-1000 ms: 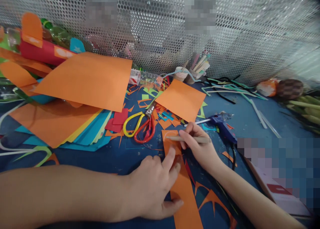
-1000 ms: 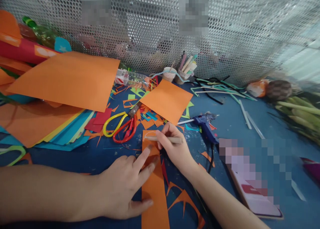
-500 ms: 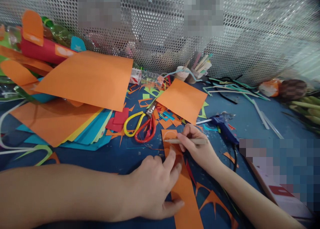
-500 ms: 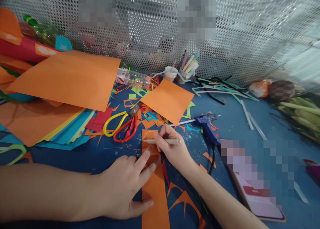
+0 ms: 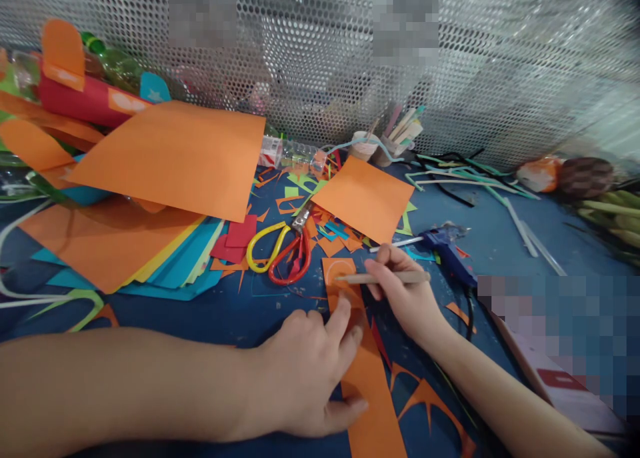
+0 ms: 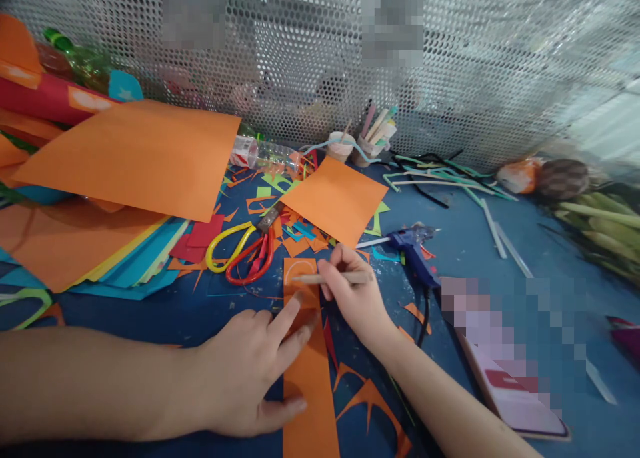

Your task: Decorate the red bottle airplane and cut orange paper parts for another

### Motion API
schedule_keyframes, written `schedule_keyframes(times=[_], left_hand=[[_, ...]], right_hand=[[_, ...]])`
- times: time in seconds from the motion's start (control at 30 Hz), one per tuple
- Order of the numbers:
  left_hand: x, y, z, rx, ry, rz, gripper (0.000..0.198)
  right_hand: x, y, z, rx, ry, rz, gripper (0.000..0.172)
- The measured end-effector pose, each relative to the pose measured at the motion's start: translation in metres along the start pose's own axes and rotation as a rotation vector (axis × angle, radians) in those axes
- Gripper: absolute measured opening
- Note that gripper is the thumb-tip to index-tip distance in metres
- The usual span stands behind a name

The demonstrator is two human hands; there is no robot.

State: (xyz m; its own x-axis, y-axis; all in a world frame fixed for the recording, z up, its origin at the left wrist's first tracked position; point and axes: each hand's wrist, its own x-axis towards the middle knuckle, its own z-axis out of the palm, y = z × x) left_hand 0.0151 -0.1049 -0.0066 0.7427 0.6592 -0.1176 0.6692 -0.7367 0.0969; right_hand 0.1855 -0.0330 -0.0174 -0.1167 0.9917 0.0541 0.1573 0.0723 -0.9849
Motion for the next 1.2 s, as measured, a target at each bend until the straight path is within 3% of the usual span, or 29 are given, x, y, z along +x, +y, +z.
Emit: schedule_keyframes(times=[0.1, 0.2, 1.2], left_hand=[[0.001, 0.0, 0.0, 0.011, -0.004, 0.005, 0.075], [0.003, -0.001, 0.0, 0.028, 0.0, 0.006, 0.077], [0.001, 0.001, 0.003, 0.023, 0.023, 0.003, 0.079]], right_hand=[[0.002, 0.004, -0.006, 0.031, 0.178, -0.014, 0.029], [0.005, 0.006, -0.01, -0.009, 0.242, -0.008, 0.034], [0.01, 0.013, -0.015, -0.027, 0.206, 0.08, 0.028]])
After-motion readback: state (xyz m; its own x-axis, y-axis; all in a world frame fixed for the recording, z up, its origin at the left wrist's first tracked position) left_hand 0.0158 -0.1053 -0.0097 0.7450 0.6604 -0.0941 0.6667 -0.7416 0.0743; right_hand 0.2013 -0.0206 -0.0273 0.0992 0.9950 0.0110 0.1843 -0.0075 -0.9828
